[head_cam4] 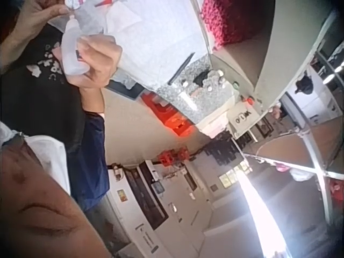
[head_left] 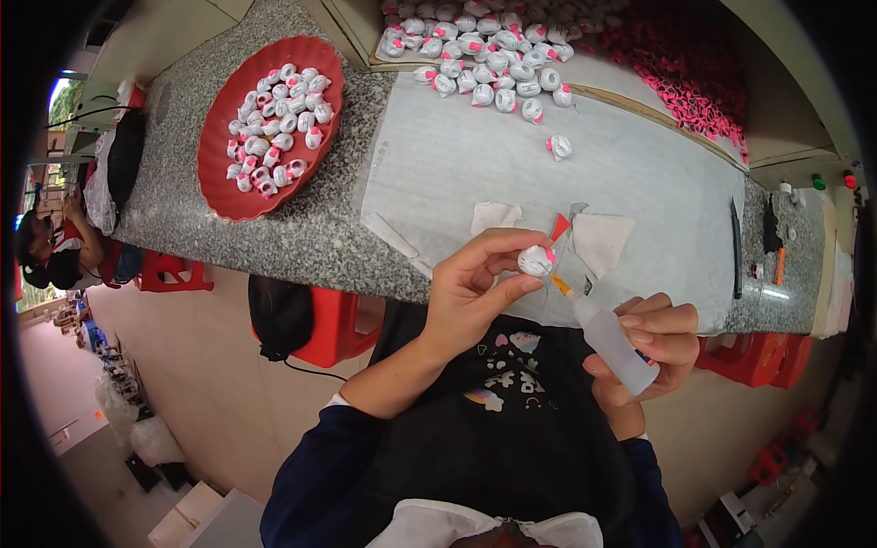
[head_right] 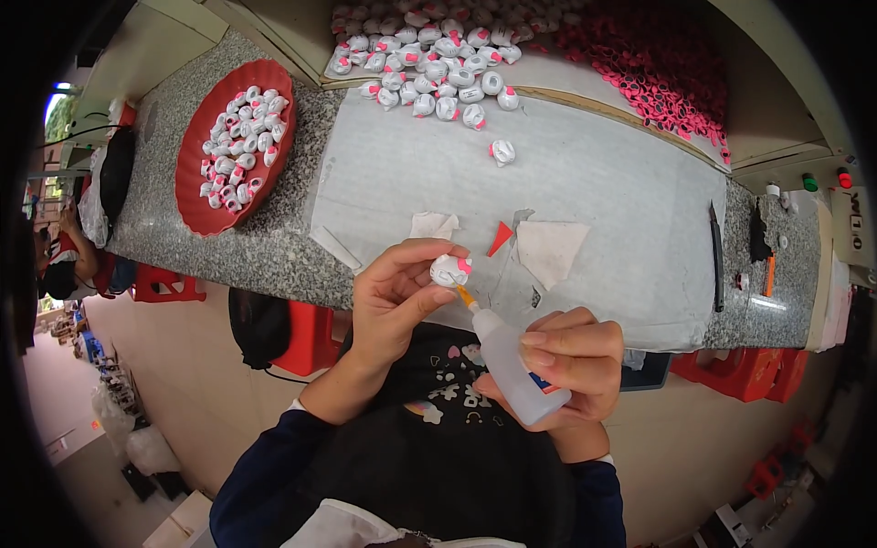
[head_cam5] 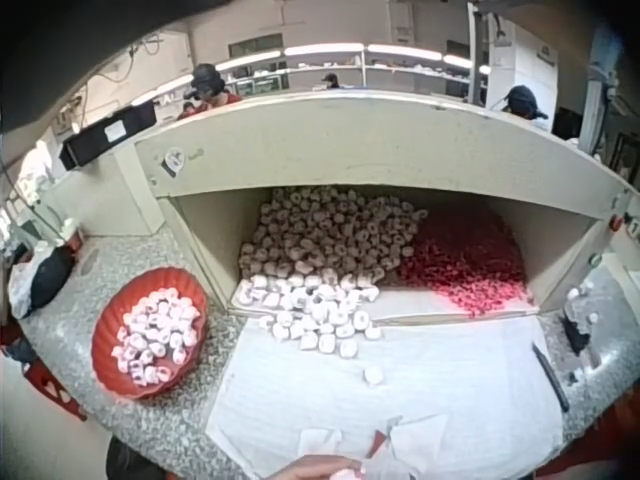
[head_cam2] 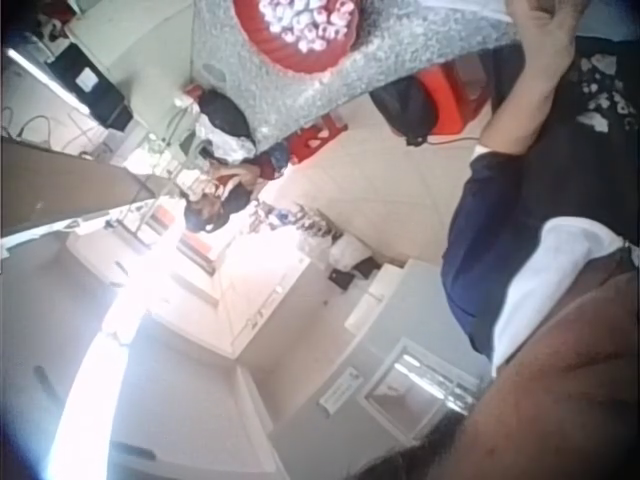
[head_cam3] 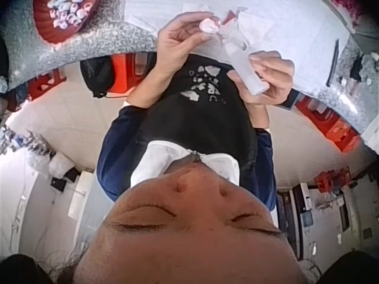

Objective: Assembling small plastic toy figures by applying glue to the parts and joining them.

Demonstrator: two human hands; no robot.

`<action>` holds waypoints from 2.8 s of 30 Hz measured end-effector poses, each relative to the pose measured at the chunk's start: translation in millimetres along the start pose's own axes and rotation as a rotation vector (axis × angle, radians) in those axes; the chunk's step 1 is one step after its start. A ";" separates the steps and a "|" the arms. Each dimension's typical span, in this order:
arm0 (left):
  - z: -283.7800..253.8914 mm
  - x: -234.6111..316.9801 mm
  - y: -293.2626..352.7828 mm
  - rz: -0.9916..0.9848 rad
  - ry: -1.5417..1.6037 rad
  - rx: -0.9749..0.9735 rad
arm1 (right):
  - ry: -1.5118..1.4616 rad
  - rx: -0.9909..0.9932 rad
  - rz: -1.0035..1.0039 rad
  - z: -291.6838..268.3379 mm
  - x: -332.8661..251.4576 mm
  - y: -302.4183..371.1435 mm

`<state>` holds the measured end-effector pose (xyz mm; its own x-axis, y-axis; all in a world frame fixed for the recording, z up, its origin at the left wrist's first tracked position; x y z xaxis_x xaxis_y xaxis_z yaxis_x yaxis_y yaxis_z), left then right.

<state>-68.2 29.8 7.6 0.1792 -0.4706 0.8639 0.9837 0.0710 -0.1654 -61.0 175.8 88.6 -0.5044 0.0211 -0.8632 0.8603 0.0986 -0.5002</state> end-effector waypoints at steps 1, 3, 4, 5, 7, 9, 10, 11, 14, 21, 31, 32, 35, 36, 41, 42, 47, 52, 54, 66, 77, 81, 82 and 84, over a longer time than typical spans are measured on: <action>0.9 2.9 -0.5 0.054 -0.048 -0.024 | 0.006 -0.003 0.001 0.6 0.1 0.0; 1.6 4.9 -1.0 0.081 -0.131 -0.051 | -0.036 -0.036 0.001 -1.3 1.3 0.1; 2.9 7.1 -1.3 0.110 -0.214 -0.079 | -0.078 -0.069 0.000 -0.7 1.5 0.0; 3.1 8.4 -2.2 0.109 -0.214 -0.078 | -0.078 -0.069 0.001 -0.5 1.0 -0.9; 4.7 12.6 -3.5 0.131 -0.318 -0.096 | 0.014 -0.061 0.006 1.1 0.9 -1.9; 3.3 11.2 -4.6 0.146 -0.306 -0.091 | 0.038 -0.026 0.014 -2.0 2.5 -2.0; 2.5 10.9 -5.1 0.162 -0.293 -0.087 | 0.062 0.009 0.021 -5.0 3.2 -2.1; 1.7 10.0 -5.5 0.163 -0.288 -0.091 | 0.069 0.012 0.019 -5.8 3.9 -3.4; -2.0 12.4 -9.0 0.176 -0.267 -0.095 | 0.054 0.004 0.045 -10.9 9.9 -13.2; -47.2 17.8 -16.5 0.128 -0.135 0.187 | -0.107 -0.090 0.573 -33.4 107.5 -70.4; -39.7 18.3 -15.7 0.116 -0.134 0.186 | 1.177 -0.057 0.168 -30.1 193.1 -194.7; -38.9 17.6 -16.0 0.106 -0.126 0.175 | 1.174 -0.061 0.155 -33.6 198.1 -195.1; -43.2 16.2 -13.3 0.090 -0.096 0.202 | 0.945 -0.056 0.236 -30.2 168.8 -183.5; -44.1 15.2 -12.4 0.090 -0.097 0.214 | 0.941 -0.069 0.236 -28.5 159.7 -174.4; -29.6 10.0 -16.5 0.068 -0.062 0.151 | -0.041 -0.109 0.711 -26.3 142.6 -101.4; -28.3 9.2 -16.6 0.065 -0.068 0.161 | -0.048 -0.118 0.717 -24.1 131.8 -88.9; -19.3 0.4 -16.3 0.012 0.010 0.099 | -0.286 -0.101 0.828 1.8 105.8 -30.4; -8.0 -4.6 -8.9 -0.025 0.082 0.080 | -0.475 -0.047 0.872 22.1 109.9 -2.9; -6.8 -6.6 -6.5 -0.056 0.098 0.107 | -0.515 -0.023 0.799 21.8 108.3 -1.2; -4.8 -15.0 1.4 -0.109 0.230 0.157 | 0.183 -0.008 0.155 26.8 66.6 -10.8; -13.4 -17.1 -2.4 -0.115 0.172 0.166 | 0.217 -0.093 0.297 16.3 74.6 -12.8; -13.3 -8.7 -2.7 -0.004 0.056 0.140 | -0.287 0.049 0.629 9.6 97.8 -2.9; -12.9 -8.2 -2.0 -0.005 0.055 0.140 | -0.288 0.050 0.629 7.7 97.7 -2.6; -9.0 -3.6 -1.8 0.038 -0.020 0.091 | -0.327 0.018 0.658 4.9 99.1 -0.2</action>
<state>-70.8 23.4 0.6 0.2161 -0.4485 0.8673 0.9734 0.1685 -0.1553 -110.8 173.0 2.8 0.1627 -0.2279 -0.9600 0.9799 0.1511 0.1302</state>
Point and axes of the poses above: each hand's wrist, its own y-axis away from the middle knuckle, its own z-axis out of the palm, x = y × z, the point moved 8 cm from there along -y, towards the middle knuckle, and after that the axes turned 8 degrees about z, right-handed, at the moved point
